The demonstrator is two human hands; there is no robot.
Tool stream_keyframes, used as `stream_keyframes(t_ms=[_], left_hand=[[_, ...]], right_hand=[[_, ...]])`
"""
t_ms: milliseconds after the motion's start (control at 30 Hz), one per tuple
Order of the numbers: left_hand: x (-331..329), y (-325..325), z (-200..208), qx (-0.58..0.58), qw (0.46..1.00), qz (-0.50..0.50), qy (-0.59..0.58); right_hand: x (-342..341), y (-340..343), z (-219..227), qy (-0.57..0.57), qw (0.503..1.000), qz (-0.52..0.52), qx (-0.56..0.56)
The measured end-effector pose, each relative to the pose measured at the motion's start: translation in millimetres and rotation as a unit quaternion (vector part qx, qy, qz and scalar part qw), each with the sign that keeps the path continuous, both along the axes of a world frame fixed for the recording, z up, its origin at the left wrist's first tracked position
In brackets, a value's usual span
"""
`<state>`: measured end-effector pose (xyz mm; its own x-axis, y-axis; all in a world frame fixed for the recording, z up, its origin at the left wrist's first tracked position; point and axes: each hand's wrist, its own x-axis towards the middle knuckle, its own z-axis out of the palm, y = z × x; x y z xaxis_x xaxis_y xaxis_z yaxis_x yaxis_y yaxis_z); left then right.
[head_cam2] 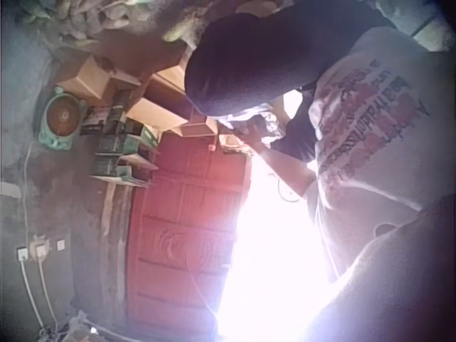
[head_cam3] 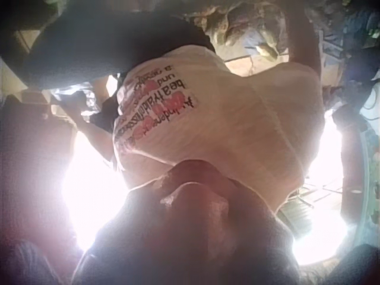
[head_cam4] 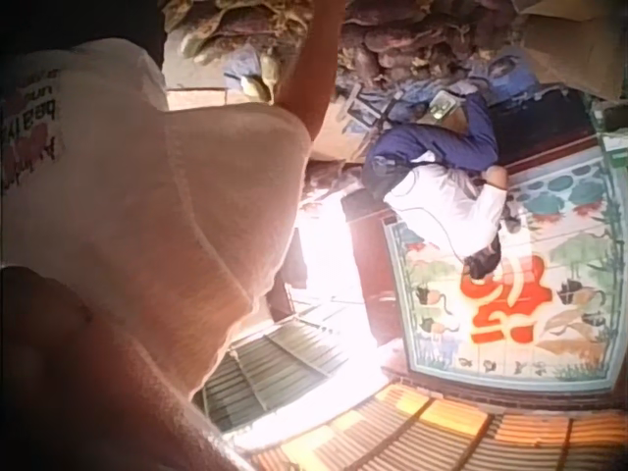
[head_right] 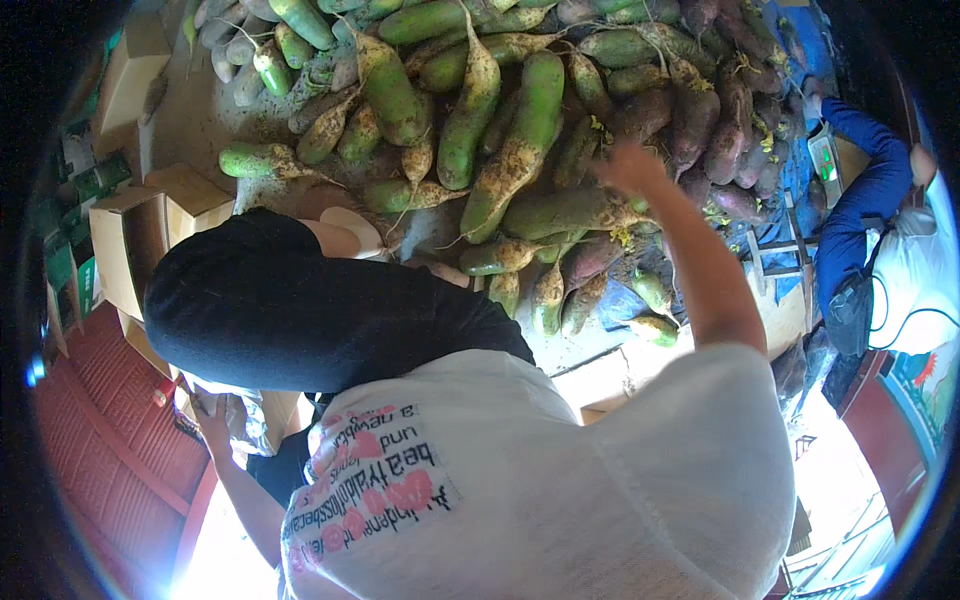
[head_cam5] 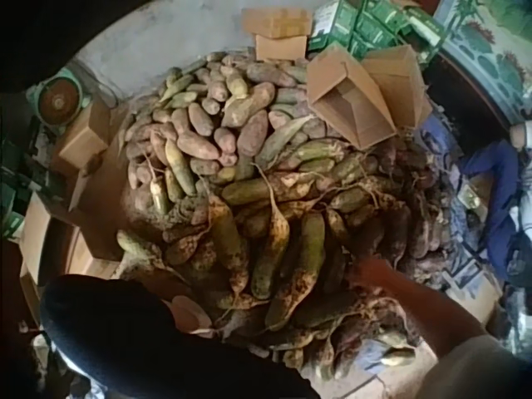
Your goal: Packing large radishes or similar green vegetables into plastic bags and cardboard boxes for shipment.
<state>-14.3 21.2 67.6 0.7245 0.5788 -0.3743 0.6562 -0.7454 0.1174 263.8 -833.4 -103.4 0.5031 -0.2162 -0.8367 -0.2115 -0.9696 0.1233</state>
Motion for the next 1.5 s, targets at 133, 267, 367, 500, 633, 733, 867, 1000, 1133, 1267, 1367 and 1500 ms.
stream_keyframes(t_ms=[133, 267, 367, 500, 633, 733, 867, 1000, 1133, 1267, 1367, 1500], left_hand=[[15, -21, 3, -0.046, 0.998, 0.036, -0.002], [10, -11, 9, -0.004, 1.000, 0.010, 0.023], [6, -9, 5, 0.016, 0.999, 0.020, 0.040], [9, -14, 1, -0.053, 0.997, 0.063, -0.010], [-11, 18, -10, 0.032, 0.999, 0.020, 0.011], [-7, 13, -11, 0.011, 0.999, 0.042, 0.023], [5, 6, -14, -0.006, 1.000, 0.014, 0.022], [-23, 25, -22, 0.023, 0.999, 0.015, 0.028], [-35, 44, -27, 0.055, 0.998, -0.002, -0.002], [-14, 19, -28, 0.026, 0.998, 0.044, 0.024], [-28, 33, -25, 0.077, 0.997, -0.013, 0.023], [-20, 24, -24, 0.060, 0.998, -0.008, 0.029]], right_hand=[[48, -23, -21, -0.087, 0.917, 0.367, -0.129], [50, -57, -71, -0.112, 0.867, 0.472, -0.114], [62, -48, -69, -0.068, 0.870, 0.478, -0.102], [47, -68, -86, -0.078, 0.866, 0.481, -0.112], [36, -81, -89, -0.073, 0.828, 0.550, -0.082], [11, -73, -81, -0.026, 0.825, 0.556, -0.102], [-44, -106, -83, -0.017, 0.832, 0.544, -0.105], [-38, -101, -64, -0.051, 0.793, 0.594, -0.125], [-12, -61, -38, 0.026, 0.826, 0.544, -0.145], [35, -29, -9, 0.037, 0.924, 0.361, -0.122], [69, -48, -15, -0.101, 0.922, 0.308, -0.214], [74, -56, -32, -0.115, 0.960, 0.071, -0.246]])
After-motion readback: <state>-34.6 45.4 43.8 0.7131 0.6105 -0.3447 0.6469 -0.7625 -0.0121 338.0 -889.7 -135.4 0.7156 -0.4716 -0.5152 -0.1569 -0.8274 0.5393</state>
